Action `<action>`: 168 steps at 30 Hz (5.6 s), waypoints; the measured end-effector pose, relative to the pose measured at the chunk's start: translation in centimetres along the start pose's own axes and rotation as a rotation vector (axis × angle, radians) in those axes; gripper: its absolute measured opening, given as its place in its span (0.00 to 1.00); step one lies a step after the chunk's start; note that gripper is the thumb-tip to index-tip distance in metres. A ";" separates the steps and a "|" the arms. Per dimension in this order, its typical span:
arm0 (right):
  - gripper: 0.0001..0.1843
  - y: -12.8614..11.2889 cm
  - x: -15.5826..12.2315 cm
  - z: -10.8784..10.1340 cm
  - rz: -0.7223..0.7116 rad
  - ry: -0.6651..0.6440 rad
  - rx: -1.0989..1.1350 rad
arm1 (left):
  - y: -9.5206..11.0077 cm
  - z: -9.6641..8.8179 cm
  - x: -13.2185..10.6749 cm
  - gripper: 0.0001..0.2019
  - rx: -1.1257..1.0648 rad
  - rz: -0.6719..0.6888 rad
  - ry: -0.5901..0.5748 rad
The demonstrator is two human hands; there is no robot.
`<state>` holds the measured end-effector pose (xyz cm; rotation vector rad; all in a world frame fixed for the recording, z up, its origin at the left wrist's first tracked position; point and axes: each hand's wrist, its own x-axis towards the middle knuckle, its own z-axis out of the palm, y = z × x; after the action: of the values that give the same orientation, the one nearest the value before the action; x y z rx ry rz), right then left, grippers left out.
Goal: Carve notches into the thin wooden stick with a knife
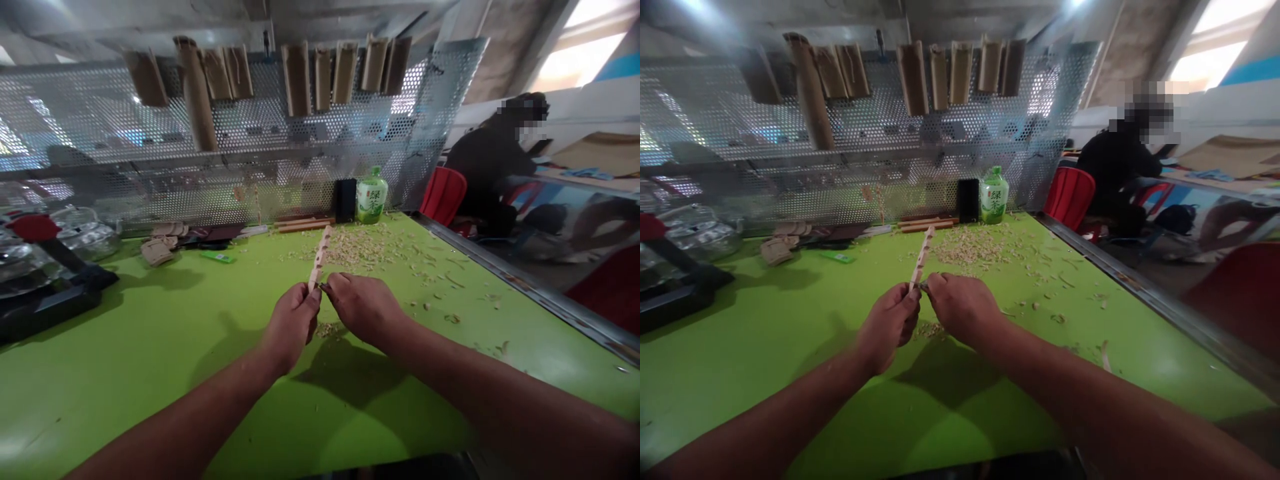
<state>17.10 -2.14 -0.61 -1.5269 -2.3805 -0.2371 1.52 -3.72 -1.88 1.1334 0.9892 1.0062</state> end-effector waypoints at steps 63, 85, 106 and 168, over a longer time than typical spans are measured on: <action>0.19 0.4 -0.1 -0.2 0.015 0.082 0.201 | -0.1 -1.2 1.0 0.16 0.010 0.110 -0.092; 0.17 -0.1 0.0 -0.7 0.003 -0.001 0.023 | -0.1 -1.1 0.9 0.16 0.450 0.172 0.063; 0.16 -0.4 0.4 -0.8 0.019 -0.090 -0.046 | -0.1 -0.6 1.0 0.15 0.494 0.185 0.204; 0.21 0.2 -0.1 0.2 0.014 0.082 0.282 | 1.1 -1.2 0.8 0.12 0.460 0.187 0.087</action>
<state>17.27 -2.11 -0.82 -1.3752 -2.2279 0.0381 0.47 -2.54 -1.03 1.5947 1.2407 1.0095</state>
